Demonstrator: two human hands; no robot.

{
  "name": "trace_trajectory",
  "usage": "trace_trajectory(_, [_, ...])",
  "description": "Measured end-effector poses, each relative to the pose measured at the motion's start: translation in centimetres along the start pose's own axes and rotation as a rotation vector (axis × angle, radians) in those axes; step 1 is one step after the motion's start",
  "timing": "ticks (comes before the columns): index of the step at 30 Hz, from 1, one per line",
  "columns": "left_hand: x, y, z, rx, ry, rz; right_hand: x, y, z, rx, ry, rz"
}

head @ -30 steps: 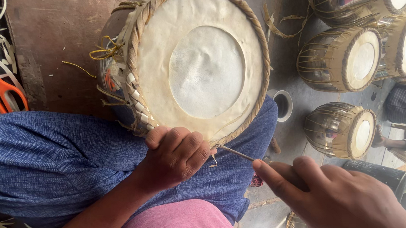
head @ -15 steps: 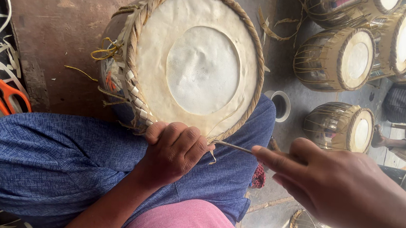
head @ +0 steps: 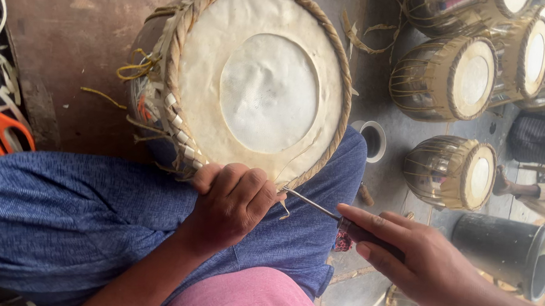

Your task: The person repairs a drum by using a tool to weave and tighten strips around the drum head while sitting on the floor.

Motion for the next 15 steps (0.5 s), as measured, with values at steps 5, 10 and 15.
trace_trajectory(5, [0.0,-0.1,0.3,-0.026,0.005,-0.03,1.5,-2.7,-0.1,0.225,0.039,-0.318])
trace_trajectory(10, [-0.3,-0.2,0.8,-0.025,0.007,-0.03,6.2,-3.2,-1.4,-0.025,-0.205,0.171])
trace_trajectory(15, [-0.5,-0.1,1.0,-0.045,-0.008,-0.025,10.0,-6.0,-1.3,0.327,-0.1,0.598])
Point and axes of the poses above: each hand's wrist, its own z-axis towards the middle knuckle, its own x-axis out of the palm, y = z × x, the point moved 3 cm from there along z, towards the middle knuckle, and after that the axes turned 13 degrees about x, right-handed, at the moved point
